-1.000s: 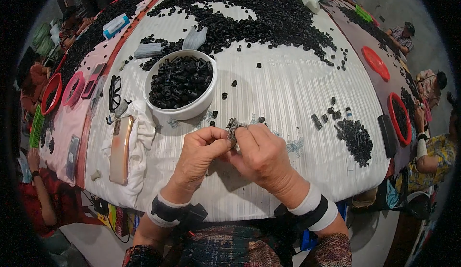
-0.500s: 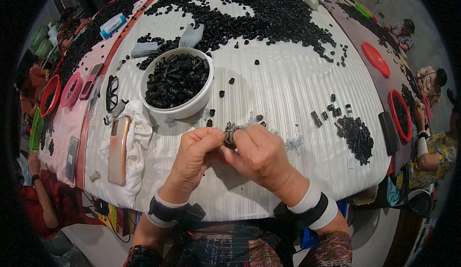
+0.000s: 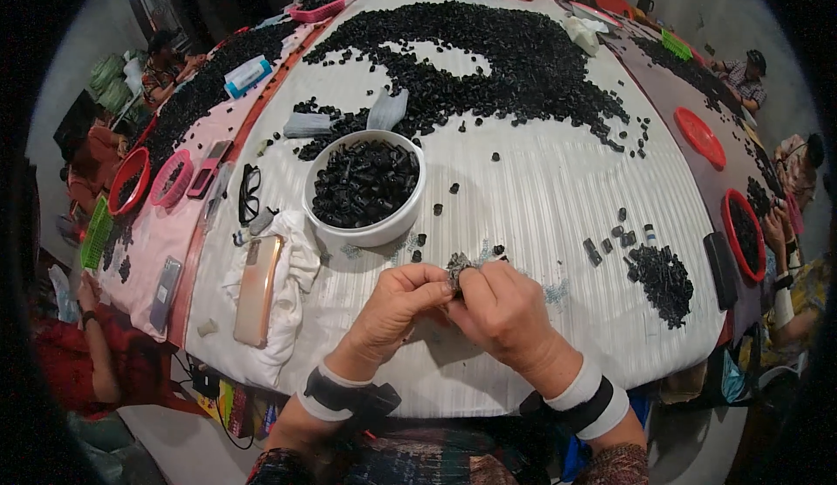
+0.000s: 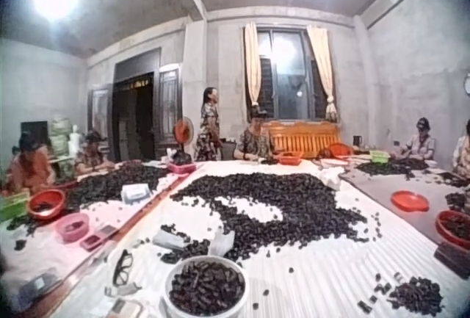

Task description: Sort small black shoe components from a large pile into smaller groups or bowls.

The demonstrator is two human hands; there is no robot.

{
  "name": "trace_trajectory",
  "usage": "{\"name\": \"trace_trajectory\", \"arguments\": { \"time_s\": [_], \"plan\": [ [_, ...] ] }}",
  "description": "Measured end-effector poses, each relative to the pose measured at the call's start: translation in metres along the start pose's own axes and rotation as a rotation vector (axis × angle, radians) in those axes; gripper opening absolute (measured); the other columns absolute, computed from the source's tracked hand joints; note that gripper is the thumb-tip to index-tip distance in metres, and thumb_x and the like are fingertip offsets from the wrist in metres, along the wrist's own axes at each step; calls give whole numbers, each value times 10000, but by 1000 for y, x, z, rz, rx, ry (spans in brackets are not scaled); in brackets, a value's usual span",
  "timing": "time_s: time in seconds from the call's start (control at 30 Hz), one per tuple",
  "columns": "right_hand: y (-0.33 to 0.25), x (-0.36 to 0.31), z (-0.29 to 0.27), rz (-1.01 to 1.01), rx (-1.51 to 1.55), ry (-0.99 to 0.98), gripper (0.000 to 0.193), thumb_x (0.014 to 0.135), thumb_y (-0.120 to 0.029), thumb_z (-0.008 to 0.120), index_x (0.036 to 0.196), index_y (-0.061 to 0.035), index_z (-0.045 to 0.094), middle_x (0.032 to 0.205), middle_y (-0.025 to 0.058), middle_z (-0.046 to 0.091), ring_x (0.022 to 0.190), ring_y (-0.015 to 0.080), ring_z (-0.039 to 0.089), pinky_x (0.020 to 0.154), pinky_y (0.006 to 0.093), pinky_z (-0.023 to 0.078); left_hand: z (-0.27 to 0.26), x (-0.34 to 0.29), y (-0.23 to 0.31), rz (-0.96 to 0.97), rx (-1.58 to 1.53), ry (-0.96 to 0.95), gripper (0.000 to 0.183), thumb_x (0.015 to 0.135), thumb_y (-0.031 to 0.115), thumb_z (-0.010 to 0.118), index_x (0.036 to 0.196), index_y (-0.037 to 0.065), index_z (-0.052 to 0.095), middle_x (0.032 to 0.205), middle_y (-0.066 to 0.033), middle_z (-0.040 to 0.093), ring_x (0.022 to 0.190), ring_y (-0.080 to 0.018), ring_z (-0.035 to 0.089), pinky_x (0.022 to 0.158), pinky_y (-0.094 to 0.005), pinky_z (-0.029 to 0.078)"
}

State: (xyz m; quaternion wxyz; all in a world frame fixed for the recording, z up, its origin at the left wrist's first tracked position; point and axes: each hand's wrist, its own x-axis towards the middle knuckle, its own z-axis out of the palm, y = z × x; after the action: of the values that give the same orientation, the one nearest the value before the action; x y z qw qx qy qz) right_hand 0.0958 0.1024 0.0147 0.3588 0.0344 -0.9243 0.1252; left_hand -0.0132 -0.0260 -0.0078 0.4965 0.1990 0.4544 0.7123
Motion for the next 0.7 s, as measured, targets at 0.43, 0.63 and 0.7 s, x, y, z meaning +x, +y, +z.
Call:
{"name": "trace_trajectory", "arguments": {
  "time_s": [0.43, 0.63, 0.7],
  "plan": [
    [-6, 17, -18, 93, 164, 55, 312, 662, -87, 750, 852, 21, 528, 682, 119, 487, 565, 261, 525, 494, 333, 446, -2, -4, 16, 133, -86, 151, 203, 874, 164, 626, 1002, 7, 607, 827, -93, 658, 681, -136, 633, 557, -245, 526],
    [-7, 15, -22, 88, 145, 4, 288, 687, -77, 729, 893, 26, 556, 735, 124, 530, 628, 257, 556, 526, 332, 470, -24, 6, 58, 389, -133, 459, 189, 892, 188, 602, 1011, 46, 564, 856, -104, 661, 655, -133, 635, 517, -256, 543],
    [-7, 14, -20, 45, 194, 36, 254, 690, -28, 724, 867, 20, 547, 714, 124, 504, 585, 258, 538, 512, 333, 449, -28, 10, 73, 402, -148, 496, 202, 903, 190, 590, 1038, 43, 555, 868, -104, 661, 660, -135, 636, 495, -245, 529]
  ]
}}
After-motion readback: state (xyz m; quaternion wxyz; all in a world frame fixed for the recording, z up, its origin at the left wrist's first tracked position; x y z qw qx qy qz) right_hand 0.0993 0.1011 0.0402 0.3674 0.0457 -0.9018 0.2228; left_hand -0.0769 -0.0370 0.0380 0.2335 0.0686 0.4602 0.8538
